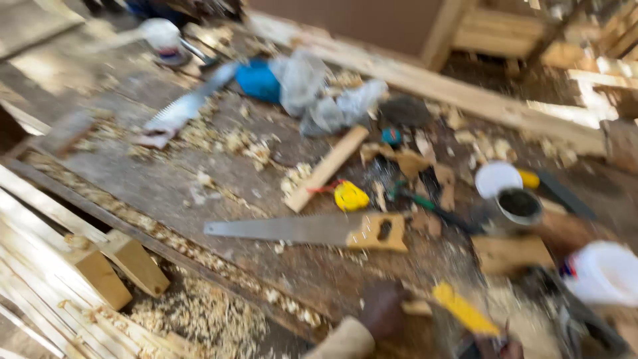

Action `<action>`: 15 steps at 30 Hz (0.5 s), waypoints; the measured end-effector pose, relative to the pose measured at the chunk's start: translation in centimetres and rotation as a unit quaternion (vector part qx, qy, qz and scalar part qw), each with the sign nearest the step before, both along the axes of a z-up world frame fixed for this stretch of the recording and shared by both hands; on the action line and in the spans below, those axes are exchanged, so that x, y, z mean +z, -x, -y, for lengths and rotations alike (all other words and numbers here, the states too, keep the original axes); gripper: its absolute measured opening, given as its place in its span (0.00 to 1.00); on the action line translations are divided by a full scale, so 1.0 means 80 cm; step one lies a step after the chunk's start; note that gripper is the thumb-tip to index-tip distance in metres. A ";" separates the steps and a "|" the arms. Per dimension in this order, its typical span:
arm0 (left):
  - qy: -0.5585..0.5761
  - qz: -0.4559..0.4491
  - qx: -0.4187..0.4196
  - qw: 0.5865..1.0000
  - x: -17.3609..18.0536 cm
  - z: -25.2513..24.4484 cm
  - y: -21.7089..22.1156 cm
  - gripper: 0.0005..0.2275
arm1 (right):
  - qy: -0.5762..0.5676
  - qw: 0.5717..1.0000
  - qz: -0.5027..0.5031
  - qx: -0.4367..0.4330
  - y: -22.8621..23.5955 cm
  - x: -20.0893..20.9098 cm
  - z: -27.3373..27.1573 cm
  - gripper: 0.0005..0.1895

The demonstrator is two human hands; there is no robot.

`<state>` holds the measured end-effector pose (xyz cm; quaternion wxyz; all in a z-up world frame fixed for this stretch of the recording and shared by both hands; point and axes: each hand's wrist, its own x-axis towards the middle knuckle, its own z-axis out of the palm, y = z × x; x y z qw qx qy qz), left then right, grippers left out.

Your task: Measuring, sawing, and hammering wooden components to build and assemble a frame.

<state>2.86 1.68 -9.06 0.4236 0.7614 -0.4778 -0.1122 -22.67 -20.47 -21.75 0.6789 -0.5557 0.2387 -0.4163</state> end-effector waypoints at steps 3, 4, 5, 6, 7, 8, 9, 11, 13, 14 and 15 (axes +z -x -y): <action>0.022 0.003 0.029 0.999 -0.009 0.003 0.001 0.13 | -0.024 0.993 -0.066 -0.098 -0.068 0.178 -0.071 0.32; 0.022 -0.011 0.027 0.999 -0.009 0.004 -0.004 0.17 | 0.027 0.993 -0.089 -0.072 -0.071 0.196 -0.078 0.30; 0.018 -0.029 0.025 0.999 -0.013 0.010 -0.002 0.21 | 0.072 0.989 -0.119 -0.042 -0.070 0.214 -0.086 0.28; 0.002 -0.063 -0.009 0.998 -0.003 0.008 0.011 0.21 | 0.055 0.984 -0.155 -0.072 -0.061 0.227 -0.099 0.28; -0.008 -0.052 -0.002 0.999 0.005 0.005 0.008 0.19 | 0.110 0.975 -0.175 -0.080 -0.069 0.234 -0.108 0.24; -0.017 -0.041 0.005 0.999 0.014 0.003 0.003 0.17 | 0.165 0.963 -0.197 -0.083 -0.079 0.240 -0.116 0.21; -0.025 -0.051 -0.010 0.998 0.023 0.004 0.006 0.17 | 0.156 0.961 -0.210 -0.095 -0.077 0.238 -0.119 0.21; -0.049 -0.032 -0.015 0.998 0.047 0.006 -0.001 0.16 | 0.181 0.959 -0.193 -0.097 -0.083 0.239 -0.121 0.16; -0.062 -0.033 -0.026 0.997 0.048 0.006 0.003 0.15 | 0.192 0.954 -0.206 -0.107 -0.077 0.229 -0.120 0.16; -0.068 -0.026 -0.026 0.997 0.050 0.005 0.004 0.15 | 0.211 0.949 -0.209 -0.107 -0.074 0.226 -0.118 0.16; -0.070 -0.026 -0.030 0.997 0.051 0.007 0.002 0.15 | 0.208 0.949 -0.210 -0.110 -0.076 0.221 -0.117 0.16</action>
